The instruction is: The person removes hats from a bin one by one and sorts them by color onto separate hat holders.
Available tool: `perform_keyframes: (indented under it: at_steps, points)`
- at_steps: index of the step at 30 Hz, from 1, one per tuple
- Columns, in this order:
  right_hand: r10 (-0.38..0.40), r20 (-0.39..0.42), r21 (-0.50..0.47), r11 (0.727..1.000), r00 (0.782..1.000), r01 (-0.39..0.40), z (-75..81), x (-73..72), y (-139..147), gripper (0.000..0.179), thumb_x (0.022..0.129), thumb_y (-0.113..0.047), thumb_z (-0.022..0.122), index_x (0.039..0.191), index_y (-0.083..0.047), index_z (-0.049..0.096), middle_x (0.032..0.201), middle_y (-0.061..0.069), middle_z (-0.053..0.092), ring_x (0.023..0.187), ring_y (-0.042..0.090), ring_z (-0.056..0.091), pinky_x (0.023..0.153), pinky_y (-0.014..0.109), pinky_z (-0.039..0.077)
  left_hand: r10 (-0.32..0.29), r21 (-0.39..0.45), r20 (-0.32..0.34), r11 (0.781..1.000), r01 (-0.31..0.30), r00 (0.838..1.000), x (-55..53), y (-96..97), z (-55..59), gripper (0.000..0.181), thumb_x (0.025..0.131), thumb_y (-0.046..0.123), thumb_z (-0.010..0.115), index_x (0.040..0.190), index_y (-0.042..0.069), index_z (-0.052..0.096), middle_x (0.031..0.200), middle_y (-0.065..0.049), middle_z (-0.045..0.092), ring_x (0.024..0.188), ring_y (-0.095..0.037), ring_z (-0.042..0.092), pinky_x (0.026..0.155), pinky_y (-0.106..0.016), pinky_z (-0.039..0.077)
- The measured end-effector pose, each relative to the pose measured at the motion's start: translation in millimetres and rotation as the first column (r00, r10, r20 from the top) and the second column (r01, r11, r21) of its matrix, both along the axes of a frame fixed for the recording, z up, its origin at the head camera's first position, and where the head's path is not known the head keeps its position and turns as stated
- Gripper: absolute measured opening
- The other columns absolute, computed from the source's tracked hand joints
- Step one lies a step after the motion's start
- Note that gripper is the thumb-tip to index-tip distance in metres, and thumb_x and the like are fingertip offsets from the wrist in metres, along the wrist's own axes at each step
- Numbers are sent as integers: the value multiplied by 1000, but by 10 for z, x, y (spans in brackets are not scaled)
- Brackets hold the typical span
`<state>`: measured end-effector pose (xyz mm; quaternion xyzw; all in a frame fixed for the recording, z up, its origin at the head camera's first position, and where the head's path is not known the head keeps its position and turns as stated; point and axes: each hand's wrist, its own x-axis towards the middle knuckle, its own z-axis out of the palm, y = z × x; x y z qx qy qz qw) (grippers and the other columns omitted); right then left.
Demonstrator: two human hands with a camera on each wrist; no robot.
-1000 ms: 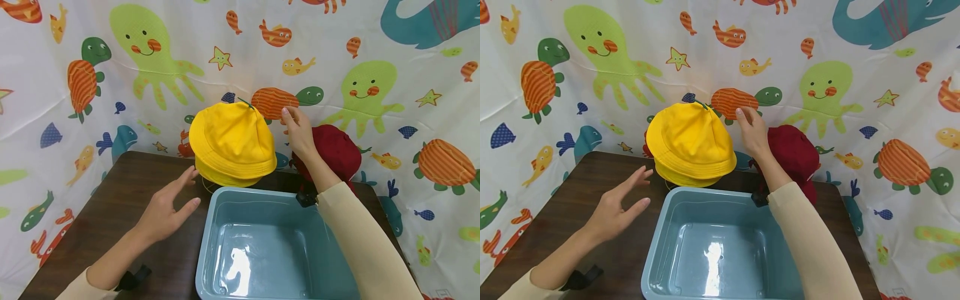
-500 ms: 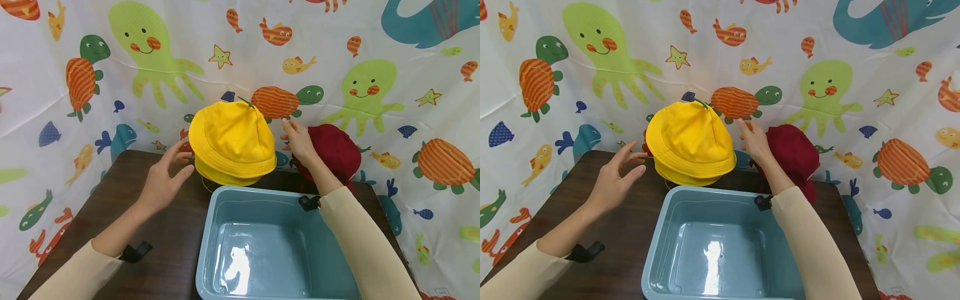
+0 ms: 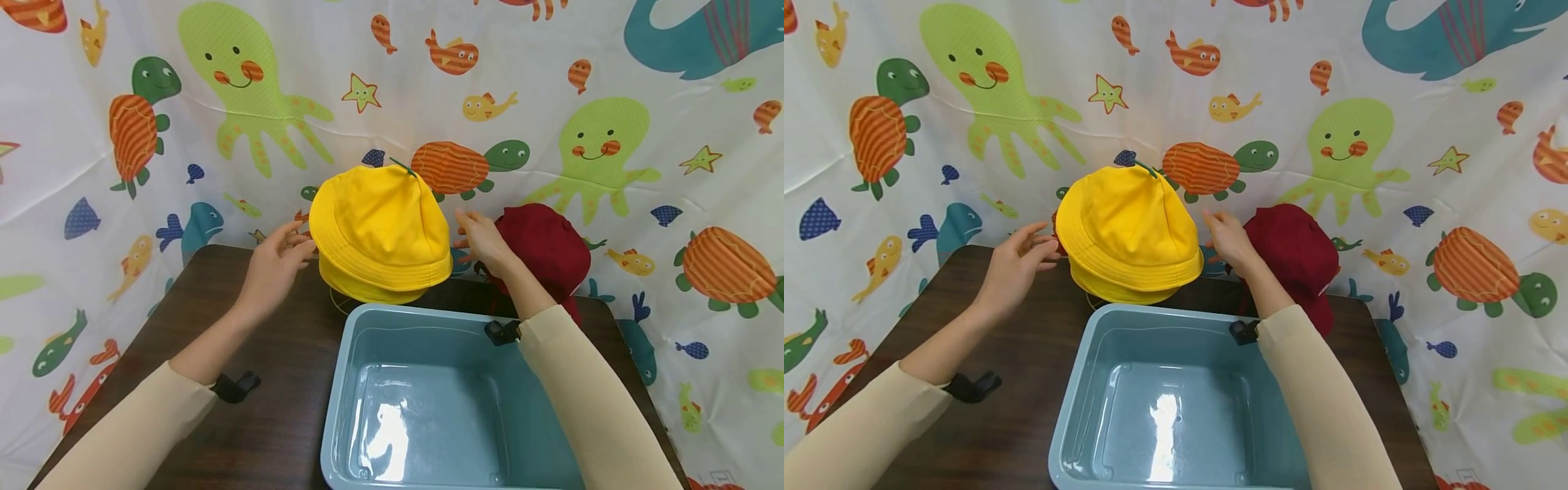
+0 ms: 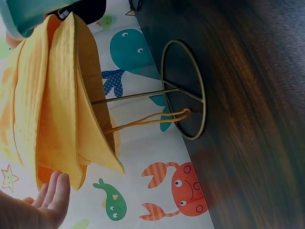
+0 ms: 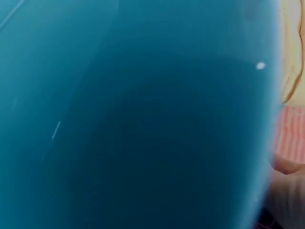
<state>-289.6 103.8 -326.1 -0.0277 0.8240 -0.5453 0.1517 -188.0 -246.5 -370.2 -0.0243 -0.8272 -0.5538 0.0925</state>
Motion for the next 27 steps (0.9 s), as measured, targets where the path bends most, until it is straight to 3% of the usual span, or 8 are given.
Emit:
perform_keyframes:
  at_steps: [6, 11, 16, 21, 27]
  points:
    - [36, 67, 27, 999, 997, -37, -29, -2, -4, 63, 115, -36, 37, 163, 2, 23, 147, 30, 42, 125, 45, 56, 102, 58, 53, -5, 113, 88, 994, -5, 996, -120, 13, 36, 67, 107, 39, 56, 162, 4, 36, 139, -20, 63, 111, -31, 68, 89, -28, 60]
    - [80, 116, 45, 995, 990, -85, -75, -15, -12, 56, 114, -31, 38, 159, 1, 33, 138, 26, 47, 118, 42, 60, 98, 56, 56, -22, 213, 166, 977, -14, 986, -192, -1, 46, 68, 107, 38, 57, 162, 3, 35, 134, -21, 63, 100, -20, 70, 89, -28, 60]
    - [105, 132, 34, 993, 986, -111, -117, -12, -17, 49, 111, -21, 37, 154, 4, 41, 128, 23, 52, 113, 41, 65, 97, 54, 58, -37, 286, 198, 958, -22, 979, -241, 5, 45, 63, 107, 30, 59, 160, 3, 38, 121, -15, 66, 92, -15, 72, 92, -35, 59]
    - [90, 147, 4, 996, 985, -92, -139, -3, -14, 50, 108, -13, 40, 154, 6, 39, 126, 20, 54, 107, 37, 64, 99, 52, 56, -33, 378, 216, 924, -53, 976, -299, 24, 36, 56, 106, 15, 61, 157, 2, 43, 110, -8, 67, 85, -12, 73, 88, -35, 60]
    - [51, 173, -17, 999, 984, -49, -148, -18, -1, 51, 105, -6, 50, 155, 5, 41, 126, 18, 55, 89, 24, 61, 98, 48, 57, 1, 428, 235, 898, -104, 972, -353, 23, 16, 56, 103, 5, 63, 156, 3, 46, 111, -10, 65, 80, -13, 72, 80, -31, 62]
